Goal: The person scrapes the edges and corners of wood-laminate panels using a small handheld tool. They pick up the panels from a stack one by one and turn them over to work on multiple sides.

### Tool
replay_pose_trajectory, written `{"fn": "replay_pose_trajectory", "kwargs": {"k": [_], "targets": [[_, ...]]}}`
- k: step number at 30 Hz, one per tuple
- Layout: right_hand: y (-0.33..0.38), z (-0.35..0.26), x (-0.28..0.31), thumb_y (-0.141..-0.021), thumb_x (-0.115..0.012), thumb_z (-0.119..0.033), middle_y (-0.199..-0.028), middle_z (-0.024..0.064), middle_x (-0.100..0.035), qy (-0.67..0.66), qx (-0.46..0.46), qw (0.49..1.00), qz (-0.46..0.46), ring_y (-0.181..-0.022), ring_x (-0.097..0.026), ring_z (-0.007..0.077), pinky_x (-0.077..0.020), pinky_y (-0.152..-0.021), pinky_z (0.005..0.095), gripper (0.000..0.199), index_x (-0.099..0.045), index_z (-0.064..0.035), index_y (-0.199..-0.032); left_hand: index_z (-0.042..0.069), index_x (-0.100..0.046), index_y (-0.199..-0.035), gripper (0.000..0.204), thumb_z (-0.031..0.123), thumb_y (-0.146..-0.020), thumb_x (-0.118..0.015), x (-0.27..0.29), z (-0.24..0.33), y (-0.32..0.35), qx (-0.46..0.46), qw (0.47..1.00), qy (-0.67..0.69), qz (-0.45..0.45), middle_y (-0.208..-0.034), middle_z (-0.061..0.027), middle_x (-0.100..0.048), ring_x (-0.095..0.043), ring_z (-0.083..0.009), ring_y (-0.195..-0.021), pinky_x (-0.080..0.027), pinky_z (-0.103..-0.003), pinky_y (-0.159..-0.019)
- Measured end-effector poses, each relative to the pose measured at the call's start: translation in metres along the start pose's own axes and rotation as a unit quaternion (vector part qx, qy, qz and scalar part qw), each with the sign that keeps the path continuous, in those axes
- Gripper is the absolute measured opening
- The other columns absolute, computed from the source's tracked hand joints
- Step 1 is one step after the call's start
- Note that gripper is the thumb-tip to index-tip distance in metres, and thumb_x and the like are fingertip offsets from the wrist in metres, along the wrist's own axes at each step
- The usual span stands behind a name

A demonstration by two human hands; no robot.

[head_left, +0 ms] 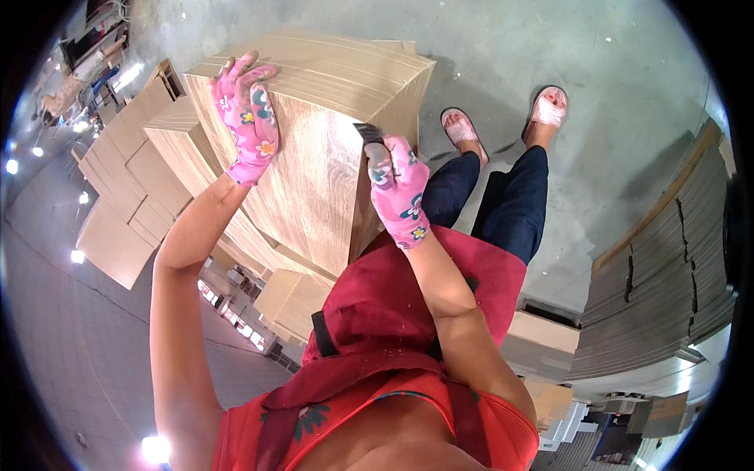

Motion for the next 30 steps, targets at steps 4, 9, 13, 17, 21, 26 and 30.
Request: {"fn": "replay_pose_trajectory", "kwargs": {"k": [4, 9, 13, 17, 21, 26, 30], "targets": [[0.002, 0.003, 0.002, -0.081, -0.06, -0.005, -0.07, 0.0052, -0.057, 0.057, 0.056, 0.997, -0.003, -0.057, -0.053, 0.0097, -0.0414, -0.053, 0.0225, 0.018, -0.059, -0.0012, -0.099, 0.006, -0.058, -0.106, 0.033, 0.027, -0.098, -0.034, -0.006, -0.013, 0.008, 0.011, 1.0, -0.019, -0.003, -0.119, -0.0064, -0.059, -0.045, -0.0246, -0.123, -0.015, -0.043, -0.111], [0.007, 0.029, -0.002, -0.085, -0.055, -0.004, -0.068, -0.0006, -0.055, -0.059, -0.032, 0.998, -0.013, -0.056, -0.051, 0.0049, -0.0406, -0.052, 0.0207, 0.014, -0.058, -0.0006, -0.098, 0.007, -0.06, -0.105, 0.032, 0.025, -0.098, -0.034, -0.005, -0.006, 0.005, -0.004, 1.0, 0.02, 0.0, -0.118, -0.0059, -0.06, -0.044, -0.0258, -0.123, -0.015, -0.043, -0.111], [-0.005, 0.012, 0.001, -0.081, -0.054, 0.002, -0.063, 0.0031, -0.054, 0.026, 0.027, 0.999, -0.017, -0.055, -0.055, 0.0099, -0.0413, -0.051, 0.0238, 0.017, -0.059, -0.0021, -0.097, 0.012, -0.063, -0.1, 0.025, 0.022, -0.092, -0.041, -0.003, -0.012, 0.005, 0.001, 0.999, 0.034, 0.022, -0.118, -0.0025, -0.058, -0.043, -0.0261, -0.123, -0.013, -0.046, -0.11], [-0.031, 0.039, 0.015, -0.083, -0.049, 0.003, -0.064, 0.0093, -0.059, 0.181, -0.075, 0.981, 0.011, -0.058, -0.061, 0.0218, -0.0455, -0.052, 0.0303, 0.019, -0.06, -0.0089, -0.094, 0.012, -0.064, -0.098, 0.024, 0.022, -0.092, -0.042, -0.002, -0.014, 0.008, 0.016, 0.999, 0.043, 0.014, -0.117, -0.003, -0.059, -0.043, -0.0264, -0.123, -0.013, -0.046, -0.11], [-0.045, 0.101, 0.032, -0.083, -0.05, 0.004, -0.066, 0.0031, -0.058, -0.01, -0.115, 0.992, 0.048, -0.058, -0.056, 0.0136, -0.0442, -0.052, 0.0272, 0.021, -0.059, -0.0089, -0.097, 0.013, -0.064, -0.098, 0.024, 0.021, -0.093, -0.043, -0.008, -0.013, 0.004, 0.015, 0.998, 0.054, 0.018, -0.117, -0.0028, -0.059, -0.043, -0.0254, -0.123, -0.011, -0.045, -0.111], [0.004, 0.026, 0.005, -0.081, -0.057, -0.001, -0.063, 0.0052, -0.052, -0.024, -0.083, 0.996, -0.008, -0.054, -0.049, 0.0128, -0.0398, -0.052, 0.0248, 0.012, -0.058, -0.0058, -0.092, 0.014, -0.064, -0.099, 0.024, 0.022, -0.094, -0.042, -0.004, -0.01, 0.007, 0.015, 0.998, 0.063, 0.024, -0.117, -0.0017, -0.059, -0.043, -0.0241, -0.123, -0.011, -0.044, -0.111], [-0.007, 0.02, 0.007, -0.084, -0.058, -0.006, -0.063, 0.0067, -0.052, -0.056, -0.057, 0.997, 0.005, -0.054, -0.049, 0.0144, -0.0399, -0.052, 0.0261, 0.008, -0.058, -0.0043, -0.092, 0.014, -0.064, -0.1, 0.024, 0.022, -0.094, -0.041, -0.007, -0.016, 0.009, 0.031, 0.997, 0.07, 0.017, -0.116, -0.0013, -0.059, -0.043, -0.0241, -0.123, -0.011, -0.044, -0.111]]}}
Point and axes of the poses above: each hand's wrist, its own y-axis away from the middle knuckle, its own x-axis out of the back of the hand, z = x × y, the point moved 6 cm from there along -y, towards the middle knuckle
